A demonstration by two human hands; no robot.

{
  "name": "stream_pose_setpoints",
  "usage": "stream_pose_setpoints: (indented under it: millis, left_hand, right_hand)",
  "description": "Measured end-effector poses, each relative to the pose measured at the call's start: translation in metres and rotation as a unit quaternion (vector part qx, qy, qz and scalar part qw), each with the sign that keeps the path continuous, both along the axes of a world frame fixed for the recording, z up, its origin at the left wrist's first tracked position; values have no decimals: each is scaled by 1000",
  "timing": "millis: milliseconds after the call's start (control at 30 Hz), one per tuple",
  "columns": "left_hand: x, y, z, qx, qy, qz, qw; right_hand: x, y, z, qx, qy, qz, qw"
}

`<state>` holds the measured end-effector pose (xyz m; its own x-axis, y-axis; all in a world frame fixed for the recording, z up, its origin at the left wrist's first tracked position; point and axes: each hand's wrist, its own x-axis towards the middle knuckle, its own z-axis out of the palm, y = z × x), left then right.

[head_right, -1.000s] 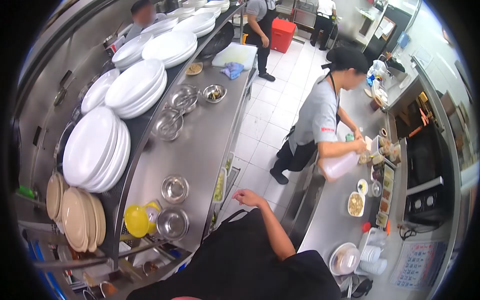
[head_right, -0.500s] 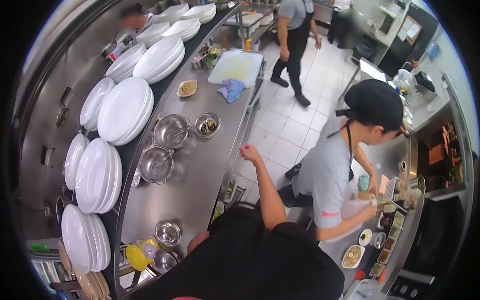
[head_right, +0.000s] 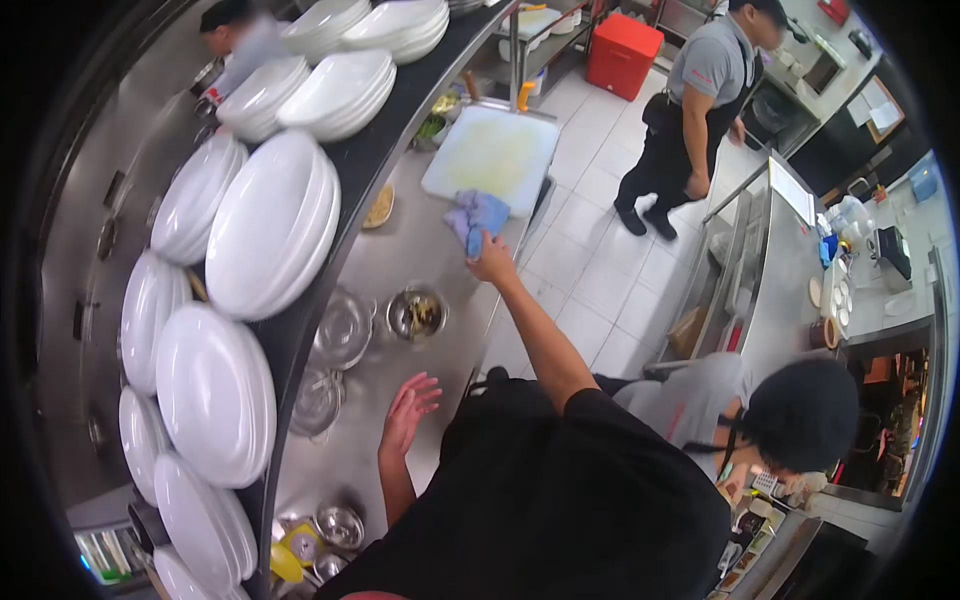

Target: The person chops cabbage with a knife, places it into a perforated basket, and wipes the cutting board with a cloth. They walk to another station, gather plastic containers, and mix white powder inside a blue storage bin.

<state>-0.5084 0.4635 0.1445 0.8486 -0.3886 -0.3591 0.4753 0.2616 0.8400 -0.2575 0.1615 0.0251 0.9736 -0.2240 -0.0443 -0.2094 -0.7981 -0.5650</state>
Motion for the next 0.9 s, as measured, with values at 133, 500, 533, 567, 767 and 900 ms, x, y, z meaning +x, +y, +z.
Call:
stream_pose_setpoints:
  millis: [133, 500, 533, 567, 767, 900]
  left_hand:
    - [98, -47, 4, -8, -13, -9, 1000]
    - [298, -156, -94, -58, 142, 279, 948]
    - [307, -169, -99, -55, 163, 299, 939]
    - [313, -179, -107, -72, 179, 321, 927]
    - [362, -202, -154, -149, 199, 387, 888]
    - [401, -206, -157, -166, 152, 369, 902]
  right_hand:
    - [77, -16, -26, -94, 73, 33, 992]
    - [50, -233, -71, 487, -39, -172, 855]
    - [49, -269, -74, 563, -55, -245, 788]
    - [56, -305, -94, 569, -57, -296, 765]
    - [323, -492, -146, 698, -172, -212, 662]
    - [554, -552, 146, 711, -272, -42, 647]
